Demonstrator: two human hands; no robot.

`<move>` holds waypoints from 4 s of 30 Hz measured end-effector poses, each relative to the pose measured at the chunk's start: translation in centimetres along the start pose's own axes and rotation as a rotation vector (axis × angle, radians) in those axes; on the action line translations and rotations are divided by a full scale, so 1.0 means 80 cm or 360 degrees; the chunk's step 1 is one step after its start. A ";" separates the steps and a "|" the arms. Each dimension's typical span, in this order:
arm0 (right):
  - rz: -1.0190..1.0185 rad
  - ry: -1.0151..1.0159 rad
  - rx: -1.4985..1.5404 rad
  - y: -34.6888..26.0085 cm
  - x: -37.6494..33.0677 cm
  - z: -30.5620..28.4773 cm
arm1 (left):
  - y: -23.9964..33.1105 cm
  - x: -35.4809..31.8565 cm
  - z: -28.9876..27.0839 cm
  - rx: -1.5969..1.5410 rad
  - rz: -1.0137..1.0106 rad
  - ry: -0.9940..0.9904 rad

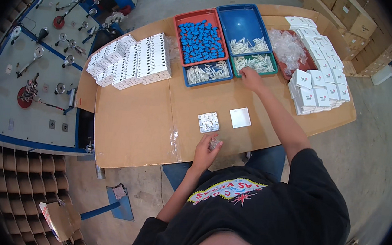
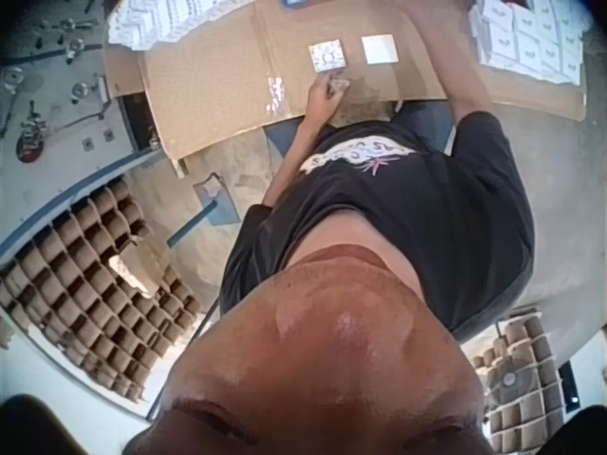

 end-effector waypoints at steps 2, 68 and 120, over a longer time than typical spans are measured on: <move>-0.0005 -0.0200 -0.0092 0.012 0.017 0.017 | -0.003 -0.010 -0.004 0.0009 0.0005 0.0035; 0.0185 -0.0713 0.1445 -0.255 -0.166 -0.017 | -0.010 0.006 -0.017 -0.2041 -0.0713 -0.0169; -0.0426 -0.1033 0.0706 -0.270 -0.172 -0.014 | -0.042 0.012 -0.006 -0.2165 -0.0822 -0.0202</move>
Point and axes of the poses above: each hand's wrist, its own x-axis towards the middle knuckle, its own z-axis out of the palm, y = z × x, the point moved 3 cm from there along x, towards the middle knuckle, and after that the axes turned 2 degrees about -x, right-handed, at the moved point
